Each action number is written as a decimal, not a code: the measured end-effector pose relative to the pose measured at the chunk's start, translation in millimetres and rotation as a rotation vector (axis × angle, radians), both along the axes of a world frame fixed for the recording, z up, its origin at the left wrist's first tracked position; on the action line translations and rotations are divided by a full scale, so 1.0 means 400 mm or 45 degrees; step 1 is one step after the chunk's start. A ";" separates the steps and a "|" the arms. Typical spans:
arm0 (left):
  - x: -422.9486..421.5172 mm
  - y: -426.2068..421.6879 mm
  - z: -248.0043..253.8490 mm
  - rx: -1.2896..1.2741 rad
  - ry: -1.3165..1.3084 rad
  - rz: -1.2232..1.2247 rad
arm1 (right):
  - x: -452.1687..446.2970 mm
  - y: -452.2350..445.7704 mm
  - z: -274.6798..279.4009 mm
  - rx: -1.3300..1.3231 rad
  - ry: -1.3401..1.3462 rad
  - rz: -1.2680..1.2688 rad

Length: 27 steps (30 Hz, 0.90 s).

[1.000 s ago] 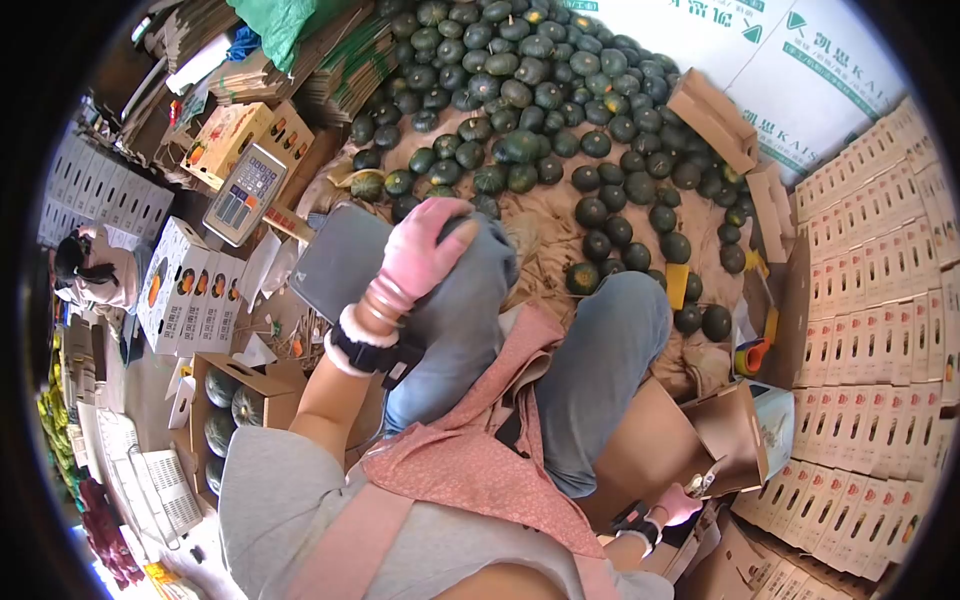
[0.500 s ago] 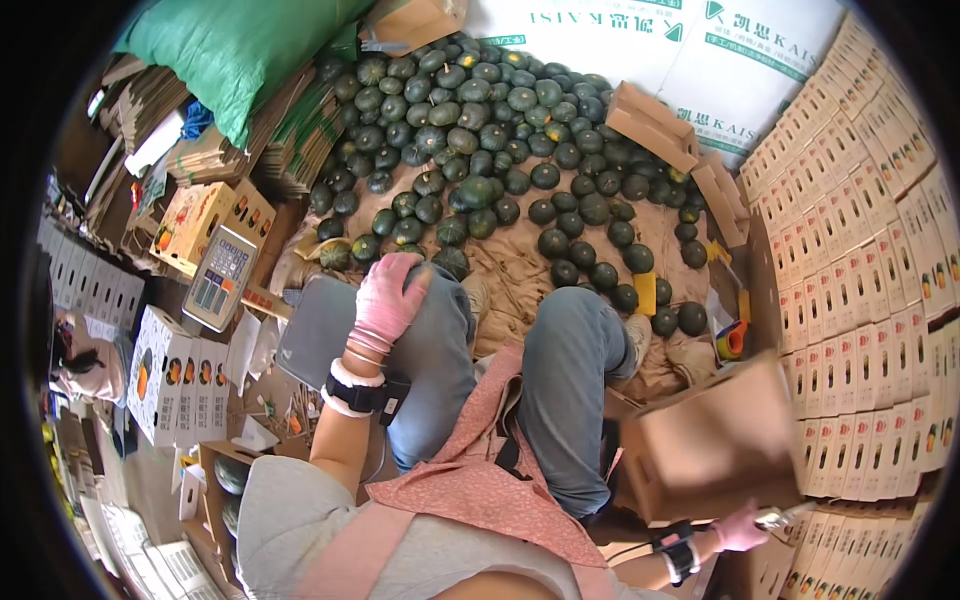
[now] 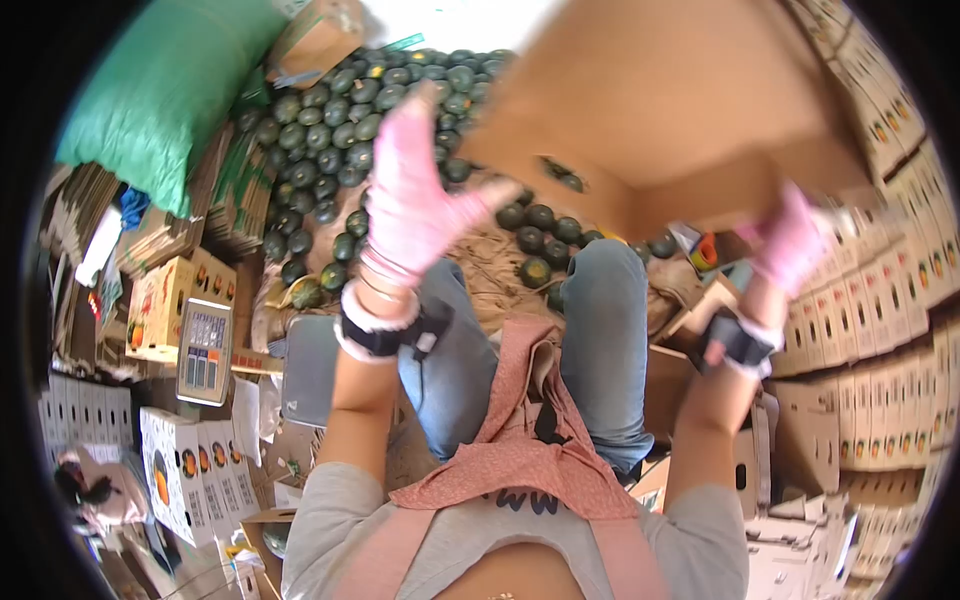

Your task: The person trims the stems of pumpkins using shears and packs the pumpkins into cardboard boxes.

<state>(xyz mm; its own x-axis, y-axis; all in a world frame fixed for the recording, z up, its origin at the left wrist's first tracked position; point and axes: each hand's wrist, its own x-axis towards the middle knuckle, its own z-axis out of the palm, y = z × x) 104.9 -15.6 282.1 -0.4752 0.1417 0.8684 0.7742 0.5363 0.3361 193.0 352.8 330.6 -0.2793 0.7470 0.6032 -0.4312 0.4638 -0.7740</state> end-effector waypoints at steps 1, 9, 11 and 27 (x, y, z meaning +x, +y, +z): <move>-0.012 -0.011 0.027 0.016 0.019 0.091 | -0.057 -0.073 0.011 0.005 -0.017 0.136; -0.116 -0.413 -0.094 0.361 -0.332 0.819 | -0.175 -0.443 0.069 0.088 -0.539 1.142; -0.030 -0.494 -0.180 0.698 -0.733 0.858 | -0.212 -0.357 0.031 -0.005 -0.445 1.450; 0.429 -0.445 -0.829 0.871 -2.046 1.498 | 0.018 -0.032 -0.100 -0.941 -0.421 1.348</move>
<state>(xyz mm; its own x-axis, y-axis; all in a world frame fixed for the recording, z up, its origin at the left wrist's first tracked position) 276.5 -193.7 -49.4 -0.2866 -0.8000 -0.5272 -0.8585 -0.0298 0.5119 200.0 340.0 290.6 -0.9782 0.2004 -0.0551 -0.0651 -0.5474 -0.8343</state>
